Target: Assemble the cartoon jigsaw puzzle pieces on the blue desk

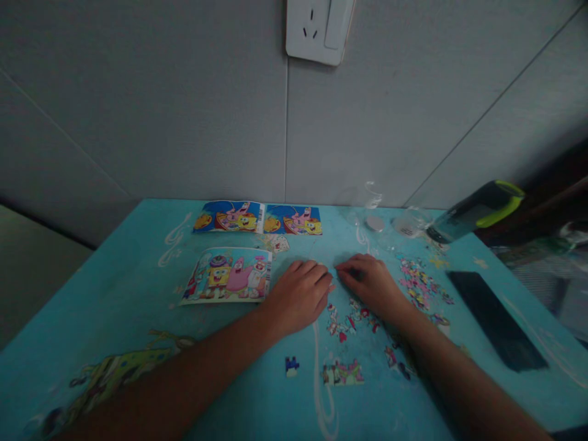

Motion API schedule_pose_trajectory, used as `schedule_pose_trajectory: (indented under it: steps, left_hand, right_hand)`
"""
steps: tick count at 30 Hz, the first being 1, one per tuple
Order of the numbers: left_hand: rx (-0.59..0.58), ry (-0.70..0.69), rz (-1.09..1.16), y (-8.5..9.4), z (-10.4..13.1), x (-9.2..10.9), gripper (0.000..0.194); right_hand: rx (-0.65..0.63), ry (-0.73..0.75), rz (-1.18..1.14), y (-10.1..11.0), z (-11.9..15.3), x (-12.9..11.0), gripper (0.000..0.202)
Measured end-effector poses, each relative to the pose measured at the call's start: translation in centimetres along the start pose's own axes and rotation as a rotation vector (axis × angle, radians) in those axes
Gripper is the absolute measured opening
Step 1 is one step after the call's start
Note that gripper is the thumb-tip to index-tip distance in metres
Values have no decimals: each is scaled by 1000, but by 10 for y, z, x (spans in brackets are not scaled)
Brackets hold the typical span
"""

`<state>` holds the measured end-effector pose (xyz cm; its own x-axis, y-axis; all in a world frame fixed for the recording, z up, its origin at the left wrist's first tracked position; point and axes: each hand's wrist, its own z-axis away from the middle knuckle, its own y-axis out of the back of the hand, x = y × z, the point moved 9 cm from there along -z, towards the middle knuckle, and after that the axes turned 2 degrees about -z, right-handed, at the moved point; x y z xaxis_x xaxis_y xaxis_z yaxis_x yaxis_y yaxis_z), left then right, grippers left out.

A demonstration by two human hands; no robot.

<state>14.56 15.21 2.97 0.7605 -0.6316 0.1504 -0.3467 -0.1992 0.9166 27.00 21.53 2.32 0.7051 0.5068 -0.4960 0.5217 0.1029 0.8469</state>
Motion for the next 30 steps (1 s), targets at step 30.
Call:
schedule_pose_trajectory:
  steps: [30]
  left_hand:
    - [-22,-8,8,1,1,2,27]
  right_hand:
    - [-59,79,-64,18,5,15,16]
